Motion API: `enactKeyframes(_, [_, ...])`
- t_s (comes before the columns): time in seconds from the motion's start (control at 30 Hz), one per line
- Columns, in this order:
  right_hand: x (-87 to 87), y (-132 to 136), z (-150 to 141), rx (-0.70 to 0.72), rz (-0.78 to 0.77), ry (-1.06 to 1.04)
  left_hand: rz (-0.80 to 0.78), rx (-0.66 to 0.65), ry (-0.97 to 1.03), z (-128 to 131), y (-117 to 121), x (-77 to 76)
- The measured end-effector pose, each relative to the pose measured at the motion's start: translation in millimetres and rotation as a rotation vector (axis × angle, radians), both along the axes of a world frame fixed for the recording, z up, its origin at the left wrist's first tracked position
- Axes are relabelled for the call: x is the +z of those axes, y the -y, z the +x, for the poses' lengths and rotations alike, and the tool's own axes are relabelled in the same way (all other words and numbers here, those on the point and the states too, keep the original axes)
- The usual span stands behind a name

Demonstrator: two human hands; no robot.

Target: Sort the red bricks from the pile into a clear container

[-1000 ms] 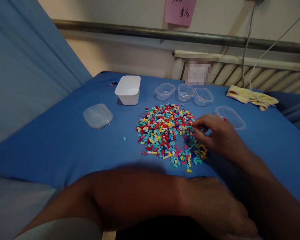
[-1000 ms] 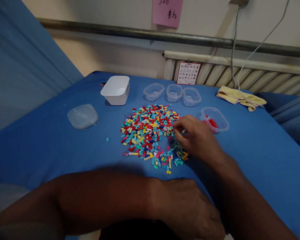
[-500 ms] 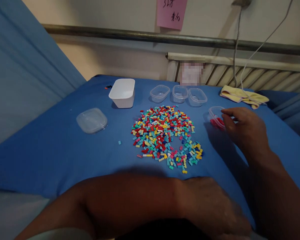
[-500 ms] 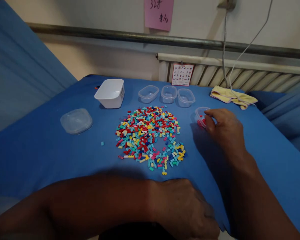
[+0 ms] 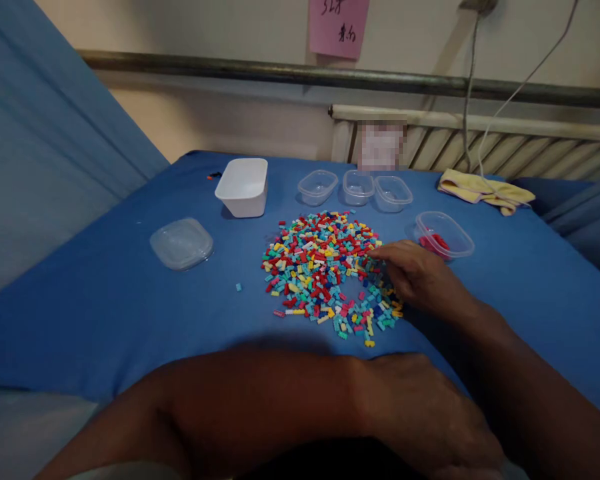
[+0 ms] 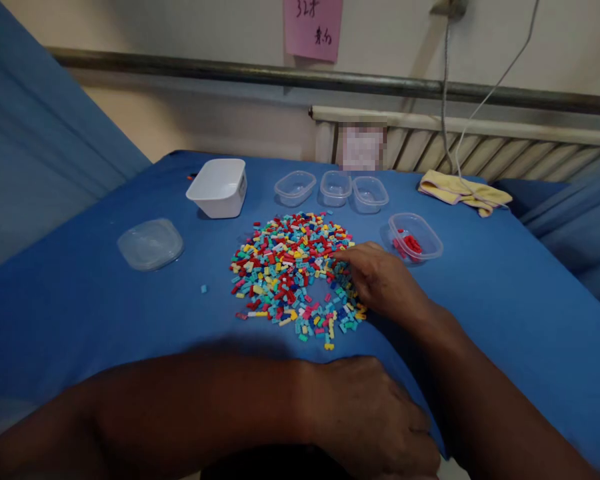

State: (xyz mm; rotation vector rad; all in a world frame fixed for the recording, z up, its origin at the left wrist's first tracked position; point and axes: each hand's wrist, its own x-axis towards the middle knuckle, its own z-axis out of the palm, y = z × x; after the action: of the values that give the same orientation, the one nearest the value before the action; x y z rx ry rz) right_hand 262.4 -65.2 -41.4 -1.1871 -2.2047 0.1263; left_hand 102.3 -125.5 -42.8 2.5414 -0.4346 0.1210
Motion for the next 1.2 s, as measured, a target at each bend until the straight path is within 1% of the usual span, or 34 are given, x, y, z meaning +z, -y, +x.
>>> enactKeyframes(0.07, [-1.3,0,3,0.019,-0.005,0.008,-0.014,0.007,0.012,-1,1,-1.6])
enactKeyframes(0.13, [-1.3,1,4,0.061,-0.04,0.005,-0.016,0.007,0.016,-2,1,-3.4])
enactKeyframes(0.17, [-0.5,1,4,0.059,-0.052,-0.001,-0.011,0.007,0.016,-2,2,-4.2])
enactKeyframes(0.3, [4.2,3,4,-0.047,-0.046,-0.043,0.007,0.016,0.019,-1,3,-5.3])
enactKeyframes(0.47, [2.8,3,0,-0.004,-0.124,0.003,-0.033,0.021,0.002,0,2,-2.5])
enactKeyframes(0.6, [1.5,5,2,-0.048,-0.183,0.012,-0.022,-0.004,-0.033,-1,0,1.3])
enactKeyframes(0.7, [1.4,4,4,-0.086,-0.167,-0.007,-0.01,0.012,0.003,-1,-1,2.2])
enactKeyframes(0.77, [0.3,1,2,-0.061,-0.139,0.001,-0.012,0.0,0.023,0,-1,2.0])
enactKeyframes(0.87, [-2.9,-5,-4,0.004,-0.095,0.036,-0.018,0.0,0.02,0,1,0.4])
enactKeyframes(0.97, [-5.0,-10,-7,0.025,-0.054,0.087,-0.023,0.041,0.031,-1,3,-3.2])
enactKeyframes(1.03, [-4.3,-12,-7,0.012,-0.069,0.15,-0.027,0.054,0.045,-2,5,-6.1])
enactKeyframes(1.2, [2.1,-15,-5,-0.083,-0.169,0.282,-0.018,0.054,0.052,-2,6,-9.8])
